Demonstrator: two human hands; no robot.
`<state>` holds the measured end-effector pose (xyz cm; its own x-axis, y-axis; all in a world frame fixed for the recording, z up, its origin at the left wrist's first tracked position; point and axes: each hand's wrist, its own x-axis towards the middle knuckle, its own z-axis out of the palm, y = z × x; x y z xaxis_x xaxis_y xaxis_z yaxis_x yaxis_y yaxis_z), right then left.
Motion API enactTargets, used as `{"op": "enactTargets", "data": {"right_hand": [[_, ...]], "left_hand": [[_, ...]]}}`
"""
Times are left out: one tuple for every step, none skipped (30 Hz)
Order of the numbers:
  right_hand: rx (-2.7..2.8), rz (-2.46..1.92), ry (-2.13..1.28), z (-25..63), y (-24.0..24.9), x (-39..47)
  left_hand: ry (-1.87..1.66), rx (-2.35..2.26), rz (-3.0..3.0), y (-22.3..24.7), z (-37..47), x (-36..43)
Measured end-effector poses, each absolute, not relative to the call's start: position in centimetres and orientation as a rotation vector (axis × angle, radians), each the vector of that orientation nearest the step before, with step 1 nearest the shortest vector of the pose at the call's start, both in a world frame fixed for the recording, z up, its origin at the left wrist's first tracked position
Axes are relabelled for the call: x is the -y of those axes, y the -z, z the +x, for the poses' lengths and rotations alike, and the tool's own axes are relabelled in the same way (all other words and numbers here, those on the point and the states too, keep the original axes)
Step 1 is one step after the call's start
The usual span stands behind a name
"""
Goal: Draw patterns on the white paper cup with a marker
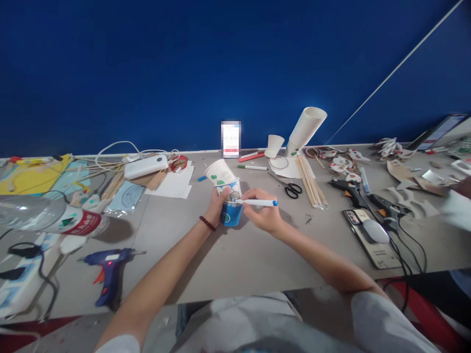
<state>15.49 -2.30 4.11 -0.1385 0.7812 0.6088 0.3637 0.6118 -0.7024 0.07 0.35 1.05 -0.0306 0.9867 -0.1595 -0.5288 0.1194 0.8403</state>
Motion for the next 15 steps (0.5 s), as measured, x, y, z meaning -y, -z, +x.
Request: {"op": "enactTargets", "data": {"right_hand": [[1.738, -0.94, -0.48, 15.49, -4.14, 2.29], [1.734, -0.94, -0.486, 15.48, -4.17, 2.27], [1.731, -0.94, -0.493, 15.47, -4.22, 2.26], [1.727, -0.939, -0.5, 15.46, -4.27, 2.25], [1.725, -0.939, -0.509, 15.46, -4.32, 2.24], [1.724, -0.938, -0.518, 15.45, -4.37, 2.23], [1.724, -0.94, -0.527, 15.45, -4.43, 2.23], [1.725, -0.942, -0.536, 15.45, -4.48, 2.23], [1.726, -0.943, -0.544, 15.46, -4.53, 2.23], [1.727, -0.941, -0.55, 15.47, -4.57, 2.23], [1.725, -0.937, -0.552, 15.49, -4.61, 2.23], [1.719, -0.934, -0.547, 15.51, -4.64, 2.24], [1.712, -0.931, -0.536, 15.53, -4.66, 2.24], [1.703, -0.931, -0.521, 15.55, -4.67, 2.24], [1.693, -0.933, -0.503, 15.57, -4.67, 2.24]], "left_hand": [[-1.368, -0.911, 0.665, -1.0, 0.07, -0.38], [-1.367, -0.912, 0.67, -0.95, 0.06, -0.4], [-1.365, -0.912, 0.673, -0.91, 0.05, -0.41], [-1.363, -0.911, 0.674, -0.88, 0.04, -0.42], [-1.361, -0.91, 0.674, -0.86, 0.03, -0.43], [-1.36, -0.909, 0.672, -0.86, 0.02, -0.42], [-1.36, -0.906, 0.67, -0.87, 0.02, -0.42], [-1.359, -0.899, 0.668, -0.88, 0.01, -0.41], [-1.356, -0.889, 0.668, -0.9, 0.01, -0.4], [-1.355, -0.879, 0.67, -0.91, 0.0, -0.39], [-1.356, -0.871, 0.671, -0.92, 0.0, -0.38], [-1.358, -0.868, 0.669, -0.91, 0.01, -0.38], [-1.361, -0.87, 0.663, -0.89, 0.01, -0.39], [-1.365, -0.877, 0.656, -0.87, 0.02, -0.4], [-1.368, -0.884, 0.65, -0.83, 0.03, -0.42]]}}
